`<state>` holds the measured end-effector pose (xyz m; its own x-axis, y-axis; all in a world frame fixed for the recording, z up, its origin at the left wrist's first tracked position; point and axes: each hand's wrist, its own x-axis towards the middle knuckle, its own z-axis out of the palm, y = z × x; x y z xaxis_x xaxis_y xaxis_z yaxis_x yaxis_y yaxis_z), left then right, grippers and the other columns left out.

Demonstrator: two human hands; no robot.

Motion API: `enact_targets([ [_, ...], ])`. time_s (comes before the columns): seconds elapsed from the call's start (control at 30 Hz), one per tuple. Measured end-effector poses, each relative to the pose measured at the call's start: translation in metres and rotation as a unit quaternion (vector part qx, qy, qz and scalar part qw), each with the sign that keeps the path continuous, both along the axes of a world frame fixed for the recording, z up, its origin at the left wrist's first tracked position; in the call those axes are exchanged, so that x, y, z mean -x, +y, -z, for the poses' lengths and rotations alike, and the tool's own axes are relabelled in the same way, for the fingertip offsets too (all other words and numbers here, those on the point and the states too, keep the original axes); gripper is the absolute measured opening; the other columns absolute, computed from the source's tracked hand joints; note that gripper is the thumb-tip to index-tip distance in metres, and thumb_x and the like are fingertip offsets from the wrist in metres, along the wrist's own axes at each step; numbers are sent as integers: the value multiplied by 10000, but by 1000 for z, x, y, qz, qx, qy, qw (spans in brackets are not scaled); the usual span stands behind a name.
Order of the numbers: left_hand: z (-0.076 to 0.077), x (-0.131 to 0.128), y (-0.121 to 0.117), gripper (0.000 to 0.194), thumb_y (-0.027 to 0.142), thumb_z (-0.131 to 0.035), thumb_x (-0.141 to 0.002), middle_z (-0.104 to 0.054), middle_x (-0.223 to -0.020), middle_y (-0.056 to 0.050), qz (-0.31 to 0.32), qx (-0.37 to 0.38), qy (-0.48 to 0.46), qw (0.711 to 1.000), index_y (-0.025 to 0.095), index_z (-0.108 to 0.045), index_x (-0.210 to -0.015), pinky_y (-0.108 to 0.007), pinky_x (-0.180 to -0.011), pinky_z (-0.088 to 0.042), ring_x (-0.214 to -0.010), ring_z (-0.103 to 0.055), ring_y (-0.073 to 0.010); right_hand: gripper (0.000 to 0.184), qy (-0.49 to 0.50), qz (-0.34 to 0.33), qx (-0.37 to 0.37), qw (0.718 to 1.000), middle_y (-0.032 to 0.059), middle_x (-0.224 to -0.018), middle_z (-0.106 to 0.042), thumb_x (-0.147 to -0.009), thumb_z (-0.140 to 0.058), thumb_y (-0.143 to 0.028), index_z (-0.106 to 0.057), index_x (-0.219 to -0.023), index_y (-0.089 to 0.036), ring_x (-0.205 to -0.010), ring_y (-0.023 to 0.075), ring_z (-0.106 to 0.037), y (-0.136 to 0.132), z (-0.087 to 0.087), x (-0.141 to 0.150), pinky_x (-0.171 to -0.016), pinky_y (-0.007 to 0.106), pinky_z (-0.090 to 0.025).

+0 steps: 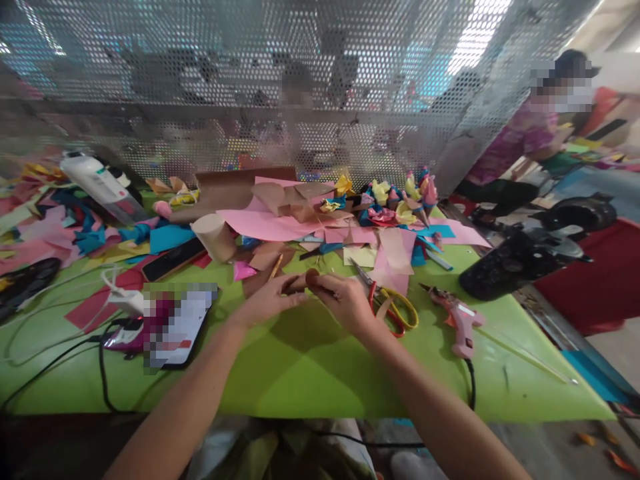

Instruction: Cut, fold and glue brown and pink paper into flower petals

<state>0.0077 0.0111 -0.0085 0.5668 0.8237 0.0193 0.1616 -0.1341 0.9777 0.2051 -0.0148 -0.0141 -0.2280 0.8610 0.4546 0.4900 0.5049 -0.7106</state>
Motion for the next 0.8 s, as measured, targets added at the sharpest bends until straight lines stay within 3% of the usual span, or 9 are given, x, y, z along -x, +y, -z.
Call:
enact_targets([
  [0.1, -7, 5, -1, 502, 646, -627, -865, -675, -931, -53, 12, 20, -15, 1000, 186, -678, -1059, -345, -867, -478, -926, -622, -224, 244, 6, 2, -4, 1000, 57, -772, -715, -937, -604, -380, -775, -863, -223, -695, 195, -659, 1, 2, -1, -631, 277, -490],
  [0.23, -10, 9, -1, 539, 700, -573, -879, -669, -855, -37, -11, -4, 23, 1000, 193, -707, -1006, -331, -826, -484, -853, -607, -205, 241, 10, -11, 4, 1000, 62, -799, -726, -938, -608, -379, -772, -859, -220, -723, 201, -674, 1, 5, -1, -657, 287, -504],
  [0.43, -8, 6, 1, 579, 751, -599, -826, -612, -833, -18, -2, -8, 9, 1000, 187, -667, -941, -324, -783, -463, -812, -574, -195, 178, 29, -10, 19, 999, 51, -800, -735, -904, -648, -345, -765, -912, -211, -711, 199, -669, 1, 4, -1, -656, 285, -499],
  [0.57, -7, 5, 2, 581, 767, -594, -816, -559, -782, 2, -10, -19, 5, 1000, 187, -612, -835, -318, -768, -437, -785, -533, -185, 209, 24, -23, 17, 999, 31, -697, -681, -904, -641, -333, -729, -764, -206, -635, 179, -634, 1, 1, 0, -596, 270, -470],
  [0.7, -9, 5, 1, 584, 765, -606, -806, -561, -799, 0, -2, -16, 0, 1000, 184, -613, -855, -301, -767, -422, -801, -525, -183, 160, 33, -23, 32, 999, 51, -810, -731, -897, -654, -338, -753, -904, -213, -734, 206, -677, 1, 0, 0, -661, 290, -509],
  [0.8, -9, 5, 2, 601, 775, -621, -786, -556, -785, -1, 2, -3, -13, 1000, 178, -616, -859, -290, -749, -413, -783, -518, -177, 165, 29, -27, 35, 999, 62, -826, -734, -902, -648, -329, -758, -875, -210, -765, 216, -687, 1, -1, 0, -683, 297, -519],
])
